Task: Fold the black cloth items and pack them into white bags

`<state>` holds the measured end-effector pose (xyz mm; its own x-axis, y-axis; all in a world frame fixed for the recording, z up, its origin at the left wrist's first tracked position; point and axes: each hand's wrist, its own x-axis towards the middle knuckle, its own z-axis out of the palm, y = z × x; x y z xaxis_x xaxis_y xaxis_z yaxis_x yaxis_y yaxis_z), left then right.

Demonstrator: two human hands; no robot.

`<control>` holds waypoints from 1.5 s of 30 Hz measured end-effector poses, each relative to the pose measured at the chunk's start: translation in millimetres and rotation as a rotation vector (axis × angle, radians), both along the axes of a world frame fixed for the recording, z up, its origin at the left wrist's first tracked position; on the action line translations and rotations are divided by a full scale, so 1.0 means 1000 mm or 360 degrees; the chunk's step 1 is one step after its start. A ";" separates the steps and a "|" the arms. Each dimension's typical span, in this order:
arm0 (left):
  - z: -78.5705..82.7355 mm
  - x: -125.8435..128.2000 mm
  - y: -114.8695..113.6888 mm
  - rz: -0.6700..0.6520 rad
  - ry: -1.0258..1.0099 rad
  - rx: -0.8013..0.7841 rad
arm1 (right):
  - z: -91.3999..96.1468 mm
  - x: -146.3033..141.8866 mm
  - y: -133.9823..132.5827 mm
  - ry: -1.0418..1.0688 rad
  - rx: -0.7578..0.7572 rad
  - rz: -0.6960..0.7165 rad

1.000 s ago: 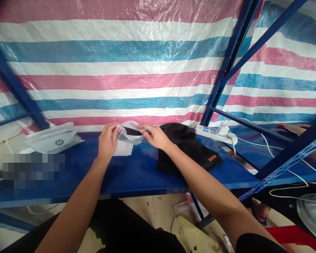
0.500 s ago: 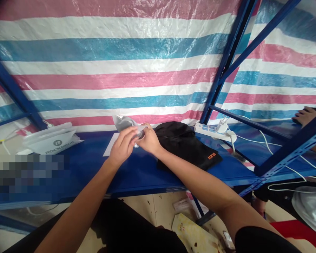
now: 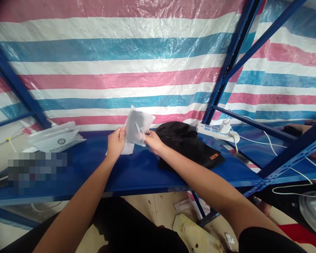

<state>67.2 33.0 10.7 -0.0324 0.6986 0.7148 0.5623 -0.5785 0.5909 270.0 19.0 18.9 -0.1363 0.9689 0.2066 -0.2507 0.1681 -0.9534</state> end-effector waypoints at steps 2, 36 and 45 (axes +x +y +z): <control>0.001 -0.006 0.004 0.0120 -0.0043 0.0036 | 0.005 0.005 0.002 0.0028 -0.0033 0.0012; 0.026 -0.029 -0.002 -0.0725 -0.1432 -0.0999 | 0.032 0.045 -0.013 -0.0319 -0.0420 0.1011; 0.021 -0.035 0.009 -0.0550 -0.1507 -0.0902 | 0.032 0.047 -0.014 -0.0497 -0.0470 0.1139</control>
